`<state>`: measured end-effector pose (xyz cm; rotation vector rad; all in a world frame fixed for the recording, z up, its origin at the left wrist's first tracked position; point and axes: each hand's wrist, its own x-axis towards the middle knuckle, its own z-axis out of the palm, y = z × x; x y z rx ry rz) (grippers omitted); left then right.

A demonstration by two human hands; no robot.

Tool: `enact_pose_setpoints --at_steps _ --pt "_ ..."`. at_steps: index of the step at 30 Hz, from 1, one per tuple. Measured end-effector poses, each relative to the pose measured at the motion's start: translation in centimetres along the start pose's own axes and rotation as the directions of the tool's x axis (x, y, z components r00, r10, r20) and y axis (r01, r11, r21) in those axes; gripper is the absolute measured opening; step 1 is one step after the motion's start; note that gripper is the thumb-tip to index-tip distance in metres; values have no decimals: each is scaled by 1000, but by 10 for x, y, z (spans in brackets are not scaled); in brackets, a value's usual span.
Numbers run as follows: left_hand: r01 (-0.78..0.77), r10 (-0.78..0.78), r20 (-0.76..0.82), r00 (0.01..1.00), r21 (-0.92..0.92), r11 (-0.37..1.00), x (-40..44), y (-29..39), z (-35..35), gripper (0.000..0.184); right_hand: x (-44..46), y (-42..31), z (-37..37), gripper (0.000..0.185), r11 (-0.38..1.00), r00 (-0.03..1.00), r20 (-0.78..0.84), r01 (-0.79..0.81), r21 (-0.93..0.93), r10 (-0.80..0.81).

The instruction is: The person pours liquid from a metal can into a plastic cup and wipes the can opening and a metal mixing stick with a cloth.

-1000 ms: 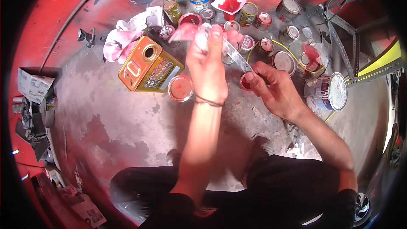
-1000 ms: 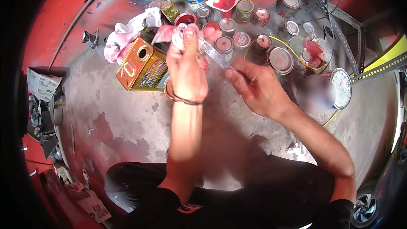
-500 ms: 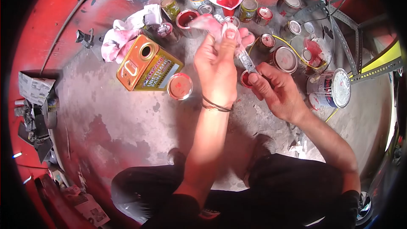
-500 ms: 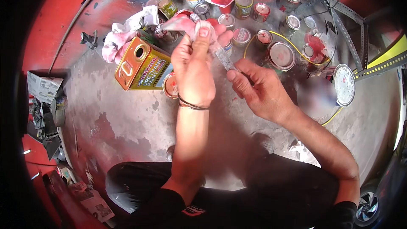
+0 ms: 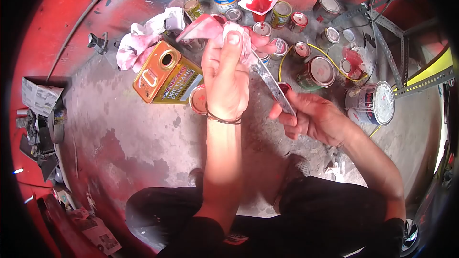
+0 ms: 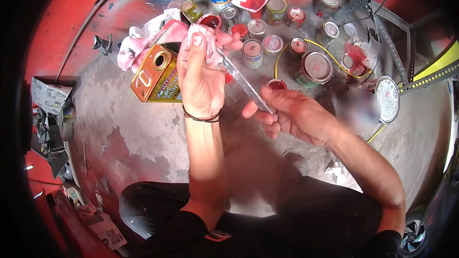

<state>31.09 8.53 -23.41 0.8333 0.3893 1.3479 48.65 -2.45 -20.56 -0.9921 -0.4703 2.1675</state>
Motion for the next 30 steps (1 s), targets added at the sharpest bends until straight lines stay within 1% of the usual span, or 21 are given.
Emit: enact_pose_setpoints --at_steps 1,2,4,5,6,7,9,10,13,14,15,17,18,19,21,23,24,26,27,28,30 --pt "-15 16 34 999 -48 999 0 2 1 26 0 3 -4 37 997 997 81 -9 75 3" --pt "-15 34 139 990 -131 991 1 2 -6 27 2 10 -13 34 989 987 162 -25 148 0" --pt "1 33 133 990 -252 968 2 1 -11 28 7 23 -22 29 964 957 289 -44 262 -35" --pt "7 36 132 991 -313 950 3 0 -13 28 8 22 -18 29 966 952 296 0 259 -79" --pt "34 -10 62 998 -392 919 3 -3 -14 29 9 20 -11 29 966 945 303 43 255 -122" --pt "62 -53 33 998 -445 893 4 -6 -15 29 9 18 -8 29 964 937 309 88 252 -166" --pt "116 -145 -10 989 -549 827 6 -12 -18 29 10 15 -13 31 975 961 198 163 148 -191" --pt "129 -137 36 990 -622 772 10 -20 -30 30 11 13 -16 32 976 967 144 198 91 -209" --pt "39 -127 -131 983 -529 847 18 -22 -55 32 5 8 -26 34 912 953 29 296 -285 -300" --pt "57 -104 -101 989 -387 920 17 -22 -61 36 1 1 -24 34 858 934 -15 320 -402 -356" --pt "124 -156 -45 987 -411 903 15 -23 -63 40 -1 -5 -22 33 809 913 -28 345 -476 -406" --pt "274 -276 37 960 -309 911 2 -30 -53 50 -2 -15 -17 31 693 856 -58 374 -616 -513" --pt "329 -332 27 943 -230 916 -5 -32 -41 54 0 -18 -20 28 649 839 -50 379 -660 -541" --pt "331 -326 62 943 -268 905 -15 -38 -31 53 2 -21 -19 28 627 834 -82 340 -701 -545" --pt "377 -370 76 926 -224 899 -27 -45 -17 51 8 -22 -21 27 594 835 -91 305 -744 -542" --pt "393 -391 38 920 -97 914 -31 -37 6 44 14 -19 -20 25 607 842 -101 293 -738 -529" --pt "398 -398 14 917 -33 917 -33 -35 14 41 17 -17 -20 24 614 848 -102 288 -735 -520" --pt "379 -372 -88 924 77 922 -38 -43 17 36 21 -9 -21 21 517 825 -83 268 -813 -559" --pt "372 -357 -149 922 85 924 -40 -46 19 30 23 -6 -22 20 464 814 -68 258 -848 -577" --pt "366 -341 -209 916 94 926 -42 -48 21 24 22 -4 -24 19 479 847 -73 224 -849 -526" --pt "371 -347 -238 907 63 926 -44 -41 21 22 20 -6 -15 24 490 868 -54 226 -842 -494"
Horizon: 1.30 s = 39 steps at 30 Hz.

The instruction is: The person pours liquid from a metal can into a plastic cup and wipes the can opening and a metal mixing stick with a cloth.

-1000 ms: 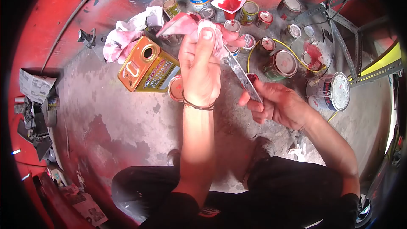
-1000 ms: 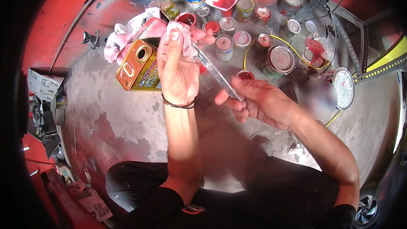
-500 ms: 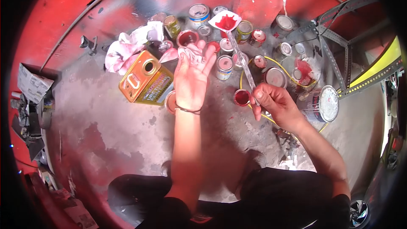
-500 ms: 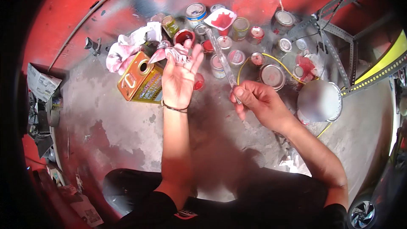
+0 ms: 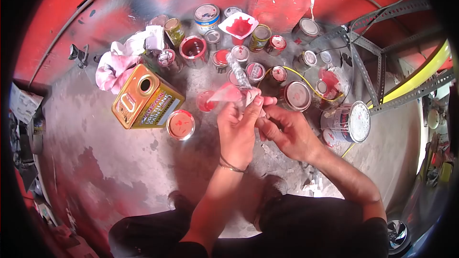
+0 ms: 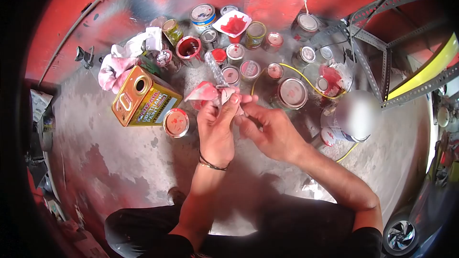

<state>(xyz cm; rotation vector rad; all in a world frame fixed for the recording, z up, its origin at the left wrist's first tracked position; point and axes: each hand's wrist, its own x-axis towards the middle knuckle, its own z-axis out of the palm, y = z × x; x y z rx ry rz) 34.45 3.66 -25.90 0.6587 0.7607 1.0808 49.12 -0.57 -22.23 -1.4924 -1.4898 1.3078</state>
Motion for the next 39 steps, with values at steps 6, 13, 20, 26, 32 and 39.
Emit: enact_pose_setpoints --at_steps 6,13,20,26,32,39 --pt "-243 220 -193 956 -100 965 17 23 -17 19 1 -8 15 15 970 971 102 226 -87 -217" --pt "-73 78 -51 996 90 993 -2 35 -10 21 12 -19 14 17 986 985 50 165 -36 -163" --pt "-253 221 -239 946 -114 961 21 30 -29 22 6 -16 36 15 997 988 132 79 -15 -76" --pt "-100 102 -26 994 54 993 8 10 -1 21 13 -2 16 14 996 995 -59 83 30 -81" --pt "-155 145 -128 981 -71 985 11 11 -10 23 -16 2 20 13 985 989 44 148 -85 -144" --pt "-167 174 58 983 -112 980 -10 -25 58 23 -35 3 -6 19 962 979 -186 123 242 -78"
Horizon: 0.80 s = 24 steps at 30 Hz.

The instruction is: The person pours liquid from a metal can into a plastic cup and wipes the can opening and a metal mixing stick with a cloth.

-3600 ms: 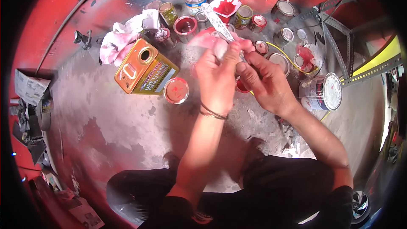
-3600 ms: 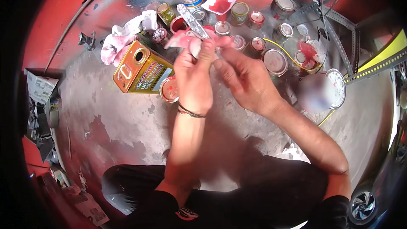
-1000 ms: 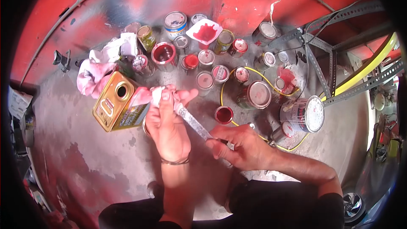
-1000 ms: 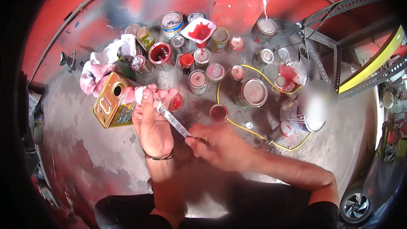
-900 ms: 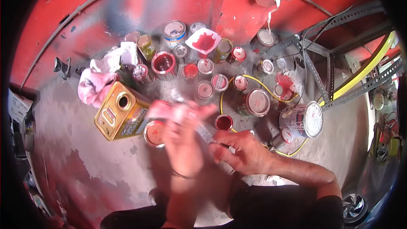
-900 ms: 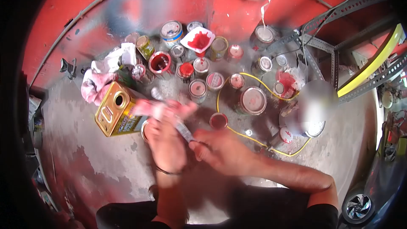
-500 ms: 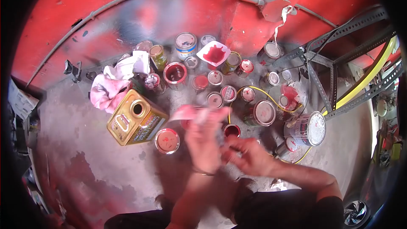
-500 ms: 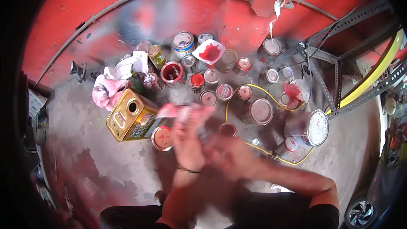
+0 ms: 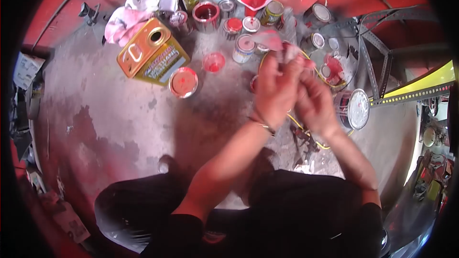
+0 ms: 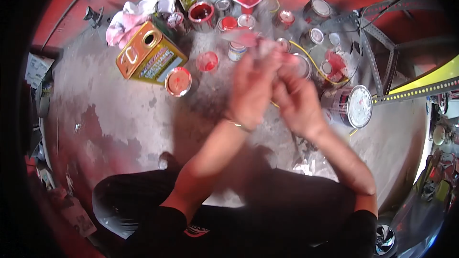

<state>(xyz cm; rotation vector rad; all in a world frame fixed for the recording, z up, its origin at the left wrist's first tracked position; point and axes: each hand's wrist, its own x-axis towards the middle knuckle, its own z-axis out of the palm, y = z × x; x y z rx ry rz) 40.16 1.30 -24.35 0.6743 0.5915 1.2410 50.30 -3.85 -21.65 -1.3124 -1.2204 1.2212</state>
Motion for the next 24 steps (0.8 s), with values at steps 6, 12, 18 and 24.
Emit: enact_pose_setpoints --at_steps 6,12,18,24 --pt "49 -47 -125 991 19 999 13 -3 -5 21 -18 19 -10 23 981 997 74 -4 -194 19" --pt "-68 68 -7 998 -36 997 66 36 -44 17 -15 2 6 25 980 992 122 50 -195 -26" --pt "11 -170 303 938 464 886 89 65 -129 16 18 -6 -35 25 921 969 215 -27 -388 119" --pt "71 -67 64 996 -62 996 86 19 -141 22 48 8 -43 19 958 955 236 -118 -261 182"
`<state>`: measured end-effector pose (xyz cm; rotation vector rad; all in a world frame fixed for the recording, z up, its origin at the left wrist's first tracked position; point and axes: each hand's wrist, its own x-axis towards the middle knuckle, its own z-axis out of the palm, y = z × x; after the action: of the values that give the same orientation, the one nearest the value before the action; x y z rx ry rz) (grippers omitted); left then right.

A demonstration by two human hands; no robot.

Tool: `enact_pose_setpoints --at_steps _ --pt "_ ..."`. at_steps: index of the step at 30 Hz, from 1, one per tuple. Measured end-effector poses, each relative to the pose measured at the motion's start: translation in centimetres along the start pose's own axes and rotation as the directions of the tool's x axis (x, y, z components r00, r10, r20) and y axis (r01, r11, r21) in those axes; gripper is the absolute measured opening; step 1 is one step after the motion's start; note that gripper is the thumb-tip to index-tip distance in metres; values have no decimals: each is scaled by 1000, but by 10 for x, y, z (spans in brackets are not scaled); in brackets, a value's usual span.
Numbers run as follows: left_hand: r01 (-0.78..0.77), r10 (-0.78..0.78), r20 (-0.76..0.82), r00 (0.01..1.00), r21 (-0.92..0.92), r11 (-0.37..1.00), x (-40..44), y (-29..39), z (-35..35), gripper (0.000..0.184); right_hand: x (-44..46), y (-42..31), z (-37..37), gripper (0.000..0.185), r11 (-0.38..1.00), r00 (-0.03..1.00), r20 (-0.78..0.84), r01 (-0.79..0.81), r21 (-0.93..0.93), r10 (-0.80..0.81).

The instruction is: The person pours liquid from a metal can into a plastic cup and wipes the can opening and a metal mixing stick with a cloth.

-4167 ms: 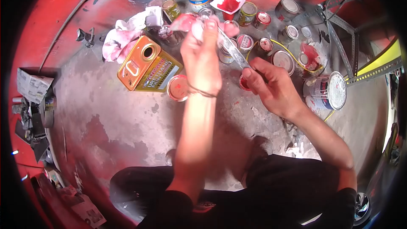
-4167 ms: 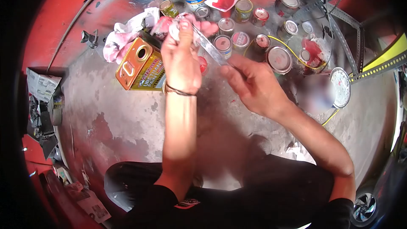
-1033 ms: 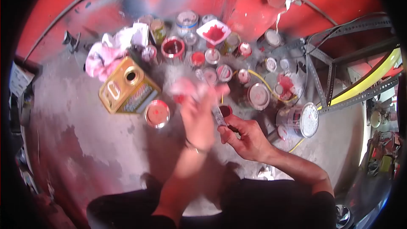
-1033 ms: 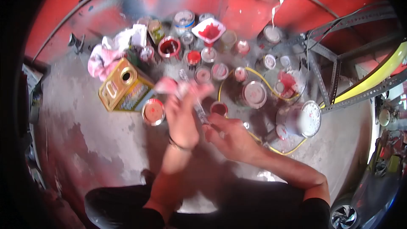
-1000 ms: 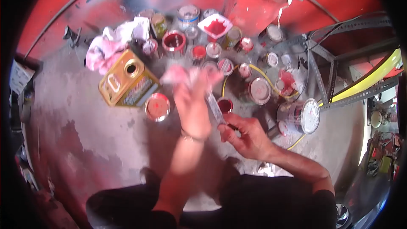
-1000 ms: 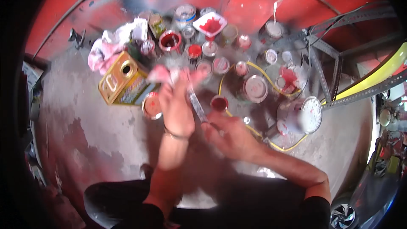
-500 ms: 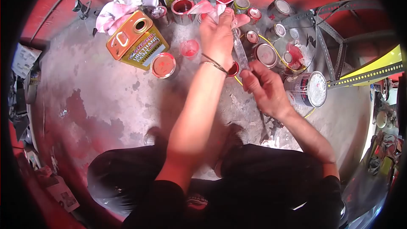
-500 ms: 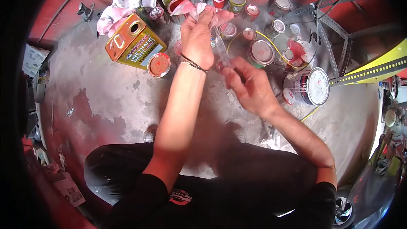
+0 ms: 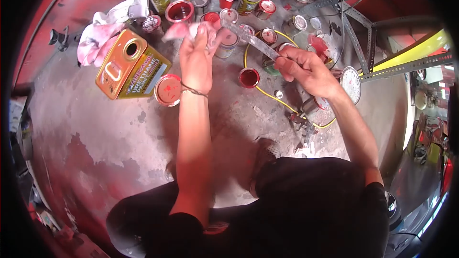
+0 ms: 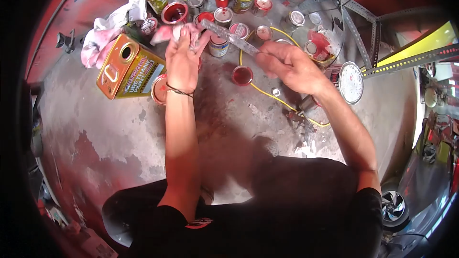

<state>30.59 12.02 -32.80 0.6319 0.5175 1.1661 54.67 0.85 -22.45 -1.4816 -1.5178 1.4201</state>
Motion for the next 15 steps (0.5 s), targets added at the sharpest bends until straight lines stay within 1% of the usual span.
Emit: enact_pose_setpoints --at_steps 2,3,4,5,6,8,11,14,15 --pt "10 -21 -113 993 -90 996 -2 -17 -8 25 13 4 9 22 1000 997 -81 -3 3 3" --pt "21 -32 -77 997 -139 990 -12 -24 5 27 21 6 13 24 1000 995 -99 -10 3 10" --pt "22 -19 -29 999 124 992 -15 -34 12 29 29 10 20 25 1000 994 -111 -15 10 16" --pt "120 -98 -80 992 331 936 -25 -40 24 31 37 16 29 25 1000 993 -121 -3 -31 -1" --pt "68 -71 28 997 100 993 -29 -47 44 28 43 22 43 23 999 991 -135 -19 -32 14" --pt "-21 12 -184 983 -51 998 -31 -64 54 26 47 4 70 23 994 978 -183 -108 -28 101" --pt "12 -24 -231 973 -55 998 -10 -40 23 25 43 30 92 23 991 985 -136 -114 -69 104" --pt "22 -38 -219 975 -76 997 -2 -18 25 21 49 14 92 23 994 986 -168 -23 -105 5" --pt "28 -55 -231 971 -117 993 1 -13 28 19 47 14 94 24 991 986 -165 -20 -129 -2"
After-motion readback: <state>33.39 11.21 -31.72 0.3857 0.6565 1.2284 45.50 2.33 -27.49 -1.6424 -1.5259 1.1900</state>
